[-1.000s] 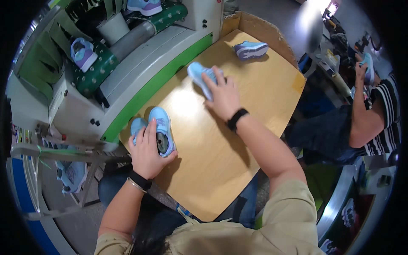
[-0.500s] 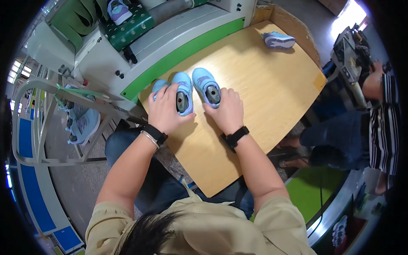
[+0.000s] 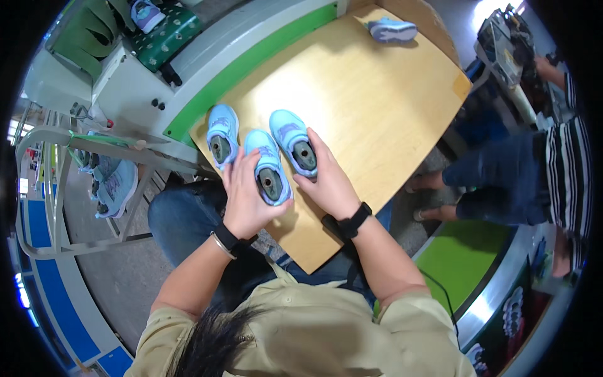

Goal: The person picks up light blue sneakers from a conveyor belt and a wooden table, inspecting them by turning them over and checking the interior. They place the shoes back on the table or onto a metal rack, repeating this process for multiple pairs throughout the clip.

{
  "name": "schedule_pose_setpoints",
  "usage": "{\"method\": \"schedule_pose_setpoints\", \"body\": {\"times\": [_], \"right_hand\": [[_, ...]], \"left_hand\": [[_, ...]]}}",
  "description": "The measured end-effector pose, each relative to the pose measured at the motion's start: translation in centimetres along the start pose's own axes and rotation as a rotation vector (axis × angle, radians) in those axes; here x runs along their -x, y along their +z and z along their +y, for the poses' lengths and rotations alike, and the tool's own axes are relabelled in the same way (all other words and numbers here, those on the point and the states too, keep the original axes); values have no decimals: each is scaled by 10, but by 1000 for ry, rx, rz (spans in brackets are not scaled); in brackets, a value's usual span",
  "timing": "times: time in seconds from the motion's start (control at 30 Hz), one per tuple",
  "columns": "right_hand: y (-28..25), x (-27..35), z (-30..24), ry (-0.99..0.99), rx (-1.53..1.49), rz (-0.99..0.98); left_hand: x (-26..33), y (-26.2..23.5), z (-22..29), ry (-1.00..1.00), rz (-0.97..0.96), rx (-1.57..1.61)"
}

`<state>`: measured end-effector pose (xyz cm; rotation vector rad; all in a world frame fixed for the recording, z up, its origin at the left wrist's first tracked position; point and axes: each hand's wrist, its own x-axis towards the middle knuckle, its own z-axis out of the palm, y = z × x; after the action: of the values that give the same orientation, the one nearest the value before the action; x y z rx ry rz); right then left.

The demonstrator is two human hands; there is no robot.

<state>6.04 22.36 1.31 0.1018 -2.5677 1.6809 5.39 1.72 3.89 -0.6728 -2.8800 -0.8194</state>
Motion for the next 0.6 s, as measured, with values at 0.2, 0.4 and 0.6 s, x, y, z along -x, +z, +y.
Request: {"method": "schedule_pose_setpoints", "body": {"times": [0.2, 0.4, 0.6], "right_hand": [[8, 4, 8, 43, -28, 15], [12, 3, 1, 92, -29, 47], [-30, -26, -27, 204, -287, 175]], "left_hand": [[-53, -83, 8, 48, 191, 501], [-198, -182, -51, 238, 722, -67], [-247, -159, -57, 53, 552, -344]]}}
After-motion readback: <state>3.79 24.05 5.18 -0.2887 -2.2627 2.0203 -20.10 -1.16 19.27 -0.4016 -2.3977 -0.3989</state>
